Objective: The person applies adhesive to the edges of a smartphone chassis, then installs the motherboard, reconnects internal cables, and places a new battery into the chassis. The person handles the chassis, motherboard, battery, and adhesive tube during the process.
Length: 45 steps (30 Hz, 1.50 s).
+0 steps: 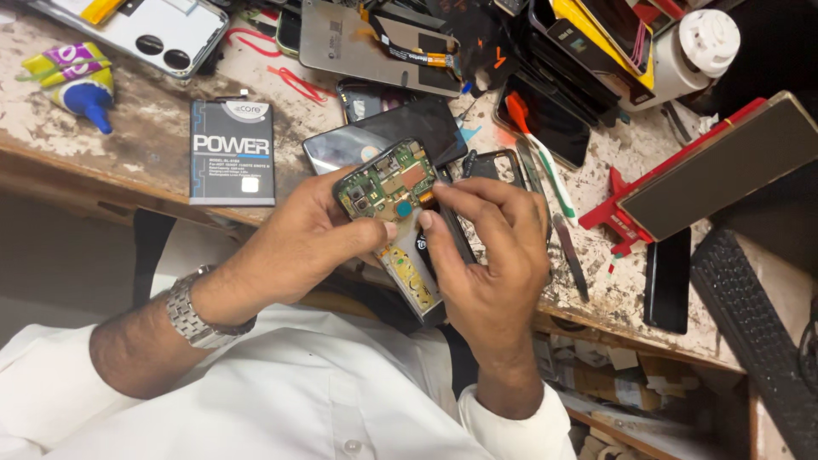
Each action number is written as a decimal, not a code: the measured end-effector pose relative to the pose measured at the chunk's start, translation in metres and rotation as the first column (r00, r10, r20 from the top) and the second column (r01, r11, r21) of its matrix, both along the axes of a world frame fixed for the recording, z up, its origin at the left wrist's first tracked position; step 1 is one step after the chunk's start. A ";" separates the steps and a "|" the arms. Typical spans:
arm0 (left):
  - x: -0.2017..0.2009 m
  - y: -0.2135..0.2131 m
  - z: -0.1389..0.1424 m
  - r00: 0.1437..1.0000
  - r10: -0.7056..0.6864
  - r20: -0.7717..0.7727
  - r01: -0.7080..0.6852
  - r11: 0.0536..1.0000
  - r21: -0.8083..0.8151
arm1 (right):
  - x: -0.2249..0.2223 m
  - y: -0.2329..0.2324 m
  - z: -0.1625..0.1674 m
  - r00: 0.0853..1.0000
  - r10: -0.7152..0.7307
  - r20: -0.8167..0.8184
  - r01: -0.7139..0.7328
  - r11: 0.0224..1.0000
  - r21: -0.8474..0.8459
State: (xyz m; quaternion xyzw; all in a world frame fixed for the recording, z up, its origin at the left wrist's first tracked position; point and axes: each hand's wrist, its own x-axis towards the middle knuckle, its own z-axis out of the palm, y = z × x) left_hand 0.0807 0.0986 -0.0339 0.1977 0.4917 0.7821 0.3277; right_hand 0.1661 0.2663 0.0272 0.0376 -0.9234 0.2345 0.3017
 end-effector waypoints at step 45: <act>0.002 0.004 -0.006 0.996 0.020 -0.083 -0.021 1.000 -0.006 | 0.006 0.001 -0.035 0.998 0.041 -0.041 -0.058 0.790 -0.611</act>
